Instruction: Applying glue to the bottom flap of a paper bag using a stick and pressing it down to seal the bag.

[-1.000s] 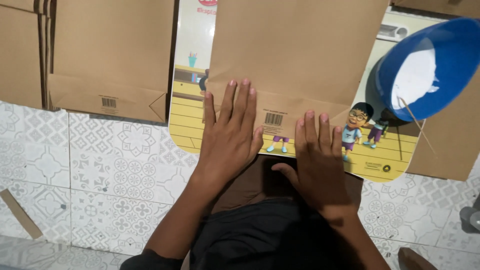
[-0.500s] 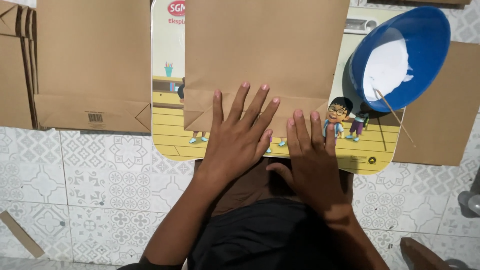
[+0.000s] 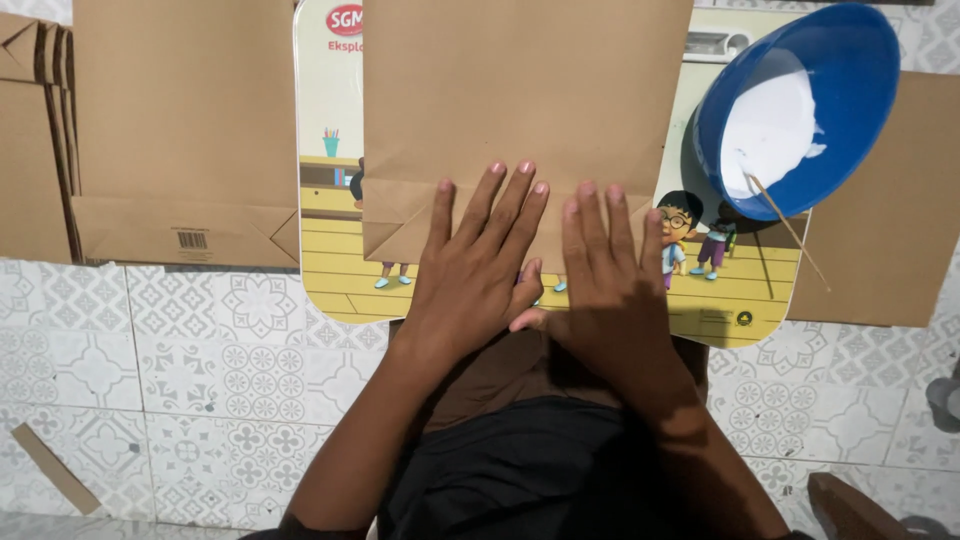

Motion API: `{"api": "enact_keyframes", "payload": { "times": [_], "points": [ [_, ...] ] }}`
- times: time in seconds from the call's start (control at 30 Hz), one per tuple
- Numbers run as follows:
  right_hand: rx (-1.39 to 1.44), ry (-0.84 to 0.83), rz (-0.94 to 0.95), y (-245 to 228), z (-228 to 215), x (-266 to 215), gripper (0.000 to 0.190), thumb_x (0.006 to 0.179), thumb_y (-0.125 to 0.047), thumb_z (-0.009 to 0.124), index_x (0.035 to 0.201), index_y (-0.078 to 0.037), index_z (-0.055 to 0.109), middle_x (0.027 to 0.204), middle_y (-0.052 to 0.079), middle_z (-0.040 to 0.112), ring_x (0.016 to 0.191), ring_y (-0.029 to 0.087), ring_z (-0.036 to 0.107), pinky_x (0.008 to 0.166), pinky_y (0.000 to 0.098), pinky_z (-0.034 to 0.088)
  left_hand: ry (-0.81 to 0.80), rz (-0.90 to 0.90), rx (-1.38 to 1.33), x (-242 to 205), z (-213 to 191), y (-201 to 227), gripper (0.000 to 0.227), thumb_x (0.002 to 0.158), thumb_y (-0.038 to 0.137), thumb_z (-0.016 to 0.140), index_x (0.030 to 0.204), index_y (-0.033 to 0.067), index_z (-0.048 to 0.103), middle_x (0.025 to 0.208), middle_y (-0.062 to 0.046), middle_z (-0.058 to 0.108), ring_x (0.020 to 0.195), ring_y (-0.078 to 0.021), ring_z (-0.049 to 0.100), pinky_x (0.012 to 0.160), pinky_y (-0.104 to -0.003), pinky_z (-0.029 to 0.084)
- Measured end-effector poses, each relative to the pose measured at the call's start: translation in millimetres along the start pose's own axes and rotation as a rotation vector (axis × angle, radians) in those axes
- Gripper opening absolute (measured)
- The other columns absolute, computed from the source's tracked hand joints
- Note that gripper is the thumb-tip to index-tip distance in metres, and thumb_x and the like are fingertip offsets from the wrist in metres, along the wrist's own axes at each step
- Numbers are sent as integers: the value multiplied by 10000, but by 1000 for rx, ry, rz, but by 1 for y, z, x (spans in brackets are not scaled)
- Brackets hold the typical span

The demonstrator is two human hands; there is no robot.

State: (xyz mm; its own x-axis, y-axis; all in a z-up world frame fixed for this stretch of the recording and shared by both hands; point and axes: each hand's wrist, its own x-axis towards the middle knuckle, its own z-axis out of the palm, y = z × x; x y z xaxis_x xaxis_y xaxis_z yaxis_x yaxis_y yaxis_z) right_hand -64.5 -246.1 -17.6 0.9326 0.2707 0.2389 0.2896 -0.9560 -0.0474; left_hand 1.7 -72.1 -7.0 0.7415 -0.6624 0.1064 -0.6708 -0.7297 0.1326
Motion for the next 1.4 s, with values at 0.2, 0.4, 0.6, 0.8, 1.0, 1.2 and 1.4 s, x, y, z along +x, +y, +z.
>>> {"api": "enact_keyframes", "payload": {
  "times": [0.2,0.4,0.6,0.8,1.0,1.2,1.4],
  "points": [
    [21,-15,143,1,-8,-2,1158,925,-826,160,1506,129,462,1573,340,446,1478,500,420,1208,663,285,-12,11,-7,1,0,2,720,970,347,608,1611,109,384,1682,-95,351,1562,-294,327,1276,-535,226],
    [-56,-88,96,4,-15,-13,1136,968,-794,107,1528,105,518,1625,282,408,1500,524,313,1190,707,249,25,0,10,3,-1,5,727,937,340,618,1593,99,416,1669,-95,367,1552,-322,331,1240,-633,266],
    [-12,-182,39,11,-15,-49,942,1005,-732,340,1572,18,378,1670,219,344,1540,500,273,1202,707,247,12,21,18,5,-2,8,724,920,301,637,1576,61,446,1668,-89,365,1547,-353,315,1210,-696,241],
    [-20,-186,40,12,-13,-54,951,990,-718,412,1568,35,353,1669,243,322,1541,512,239,1191,721,272,-42,194,-68,7,-3,9,767,895,309,738,1597,278,432,1692,-2,305,1570,-347,270,1179,-775,207],
    [-38,-186,62,13,-15,-60,917,1006,-711,405,1561,19,372,1663,235,344,1539,494,271,1204,686,267,-18,155,-54,8,-3,12,639,982,322,651,1588,283,449,1679,12,339,1560,-299,303,1201,-722,229],
    [-41,-220,108,15,-13,-78,923,989,-722,370,1531,22,444,1661,238,369,1540,498,278,1225,661,209,-26,144,-58,8,-4,13,628,1007,327,607,1604,251,428,1682,17,340,1565,-293,303,1215,-711,215],
    [7,-214,123,9,-22,-65,927,1006,-704,335,1555,39,401,1666,249,337,1553,488,233,1241,649,185,-9,146,-46,8,-4,13,631,990,321,613,1590,256,430,1668,-7,376,1553,-293,330,1205,-706,241]
  ]
}}
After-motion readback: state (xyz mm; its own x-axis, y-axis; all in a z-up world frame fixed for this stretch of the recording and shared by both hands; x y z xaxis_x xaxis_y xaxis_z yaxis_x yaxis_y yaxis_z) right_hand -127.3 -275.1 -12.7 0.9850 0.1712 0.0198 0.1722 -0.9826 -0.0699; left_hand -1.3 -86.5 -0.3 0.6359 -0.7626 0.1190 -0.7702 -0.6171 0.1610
